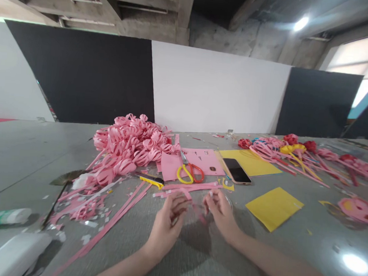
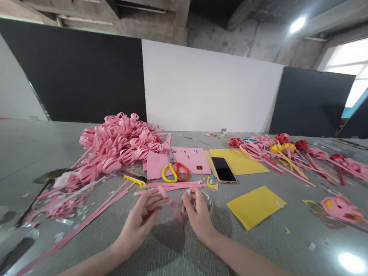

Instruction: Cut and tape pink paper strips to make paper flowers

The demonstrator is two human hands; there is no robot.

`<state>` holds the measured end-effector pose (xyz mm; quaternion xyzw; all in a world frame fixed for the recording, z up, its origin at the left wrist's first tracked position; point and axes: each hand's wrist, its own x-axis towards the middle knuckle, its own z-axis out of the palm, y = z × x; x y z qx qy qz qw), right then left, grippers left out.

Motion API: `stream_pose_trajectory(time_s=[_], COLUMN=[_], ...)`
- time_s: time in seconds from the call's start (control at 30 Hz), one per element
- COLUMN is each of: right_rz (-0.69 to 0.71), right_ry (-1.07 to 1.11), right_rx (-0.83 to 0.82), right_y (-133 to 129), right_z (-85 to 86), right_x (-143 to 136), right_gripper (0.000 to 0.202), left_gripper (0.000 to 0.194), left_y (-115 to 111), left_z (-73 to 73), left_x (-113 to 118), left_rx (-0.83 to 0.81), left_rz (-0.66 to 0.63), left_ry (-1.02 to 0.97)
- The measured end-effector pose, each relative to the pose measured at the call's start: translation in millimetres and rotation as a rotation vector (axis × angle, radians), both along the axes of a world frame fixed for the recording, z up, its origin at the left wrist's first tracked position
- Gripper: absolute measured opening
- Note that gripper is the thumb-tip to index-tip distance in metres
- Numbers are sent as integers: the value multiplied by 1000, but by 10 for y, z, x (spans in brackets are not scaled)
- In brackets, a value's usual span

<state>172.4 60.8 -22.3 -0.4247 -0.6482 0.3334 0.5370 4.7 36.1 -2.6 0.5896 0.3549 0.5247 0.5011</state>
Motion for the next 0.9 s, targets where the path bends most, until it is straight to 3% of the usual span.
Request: stream_pose_trajectory(time_s=[0.1,0.23,0.33,0.53,0.63,0.7,0.8,0.9], right_rz=[56,101,115,142,134,131,109,161], right_ry=[62,70,52,-10,-46,-88,-218,-403], right_rx=[-32,-65,-34,-28,-38,-29,28,86], right_y=[-1,-18,-28,-51,-58,-59,-63,-91], right_z=[-2,10,20,48,56,50,27,8], right_x=[-8,-13,-14,-7,-5,-2,4,5], right_gripper=[17,17,14,16,15,16,18,17], left_gripper=[34,40,45,47,46,41,26,18], left_y=[-48,-174,-238,-206,-189,-167,-102,-24], left_z=[-25,-66,-65,-105,-88,-52,-7,-1], left_x=[-51,-95,-99,-80,-61,-49,-42,-41], left_rx=[164,413,531,662,637,564,380,127], left_rz=[101,-100,-234,-252,-215,-110,69,54], left_ry=[214,495,601,795,818,781,660,500])
